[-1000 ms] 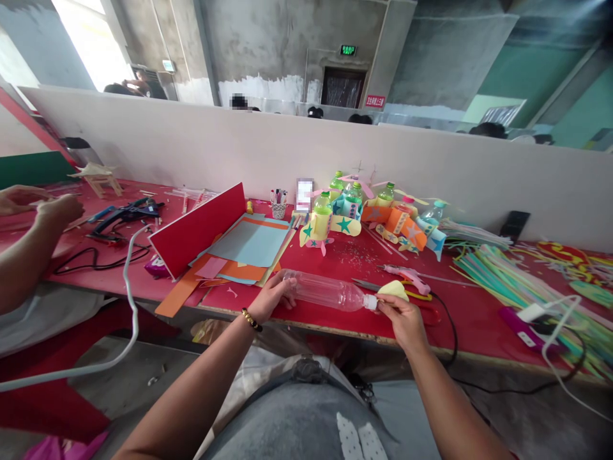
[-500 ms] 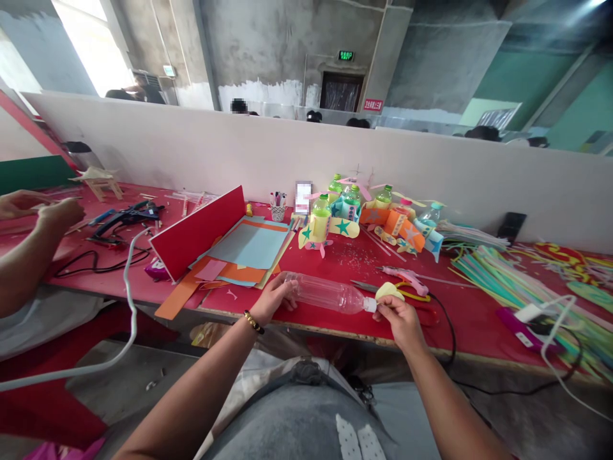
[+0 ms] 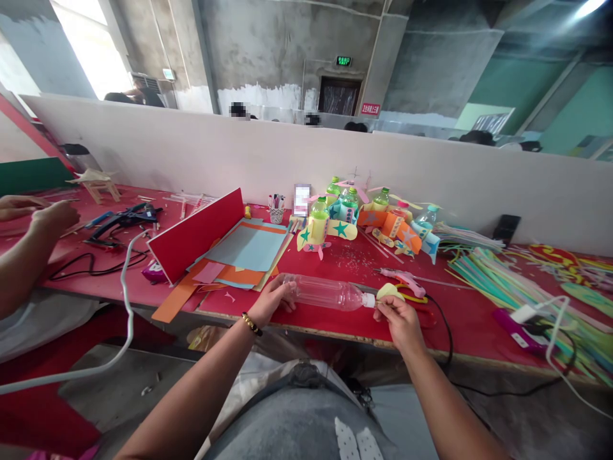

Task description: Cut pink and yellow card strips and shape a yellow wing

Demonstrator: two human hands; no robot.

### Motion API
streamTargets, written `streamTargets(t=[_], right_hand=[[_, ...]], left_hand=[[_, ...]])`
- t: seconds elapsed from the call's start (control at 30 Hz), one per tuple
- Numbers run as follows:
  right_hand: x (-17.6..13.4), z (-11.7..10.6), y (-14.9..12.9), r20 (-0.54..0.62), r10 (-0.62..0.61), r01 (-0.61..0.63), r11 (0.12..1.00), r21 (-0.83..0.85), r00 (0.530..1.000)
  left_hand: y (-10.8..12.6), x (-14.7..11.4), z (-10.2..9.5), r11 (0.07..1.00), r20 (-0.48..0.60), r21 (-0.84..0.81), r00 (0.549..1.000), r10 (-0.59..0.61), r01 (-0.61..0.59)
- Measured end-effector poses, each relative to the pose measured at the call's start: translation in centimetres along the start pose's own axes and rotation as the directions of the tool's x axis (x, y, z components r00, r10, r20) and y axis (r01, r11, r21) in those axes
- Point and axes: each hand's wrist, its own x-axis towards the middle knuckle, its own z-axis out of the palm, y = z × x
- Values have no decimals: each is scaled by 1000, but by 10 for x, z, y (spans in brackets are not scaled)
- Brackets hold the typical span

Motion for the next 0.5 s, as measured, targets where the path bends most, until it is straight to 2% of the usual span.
streamTargets(t=[0.23, 0.5], right_hand=[[1, 3, 1, 26, 27, -27, 1000, 8, 999], [2, 2, 0, 73, 33, -34, 999, 14, 997]], left_hand=[[-2, 1, -3, 1000, -36, -3, 999, 23, -23], [-6, 3, -5, 1000, -21, 21, 1000, 14, -13]])
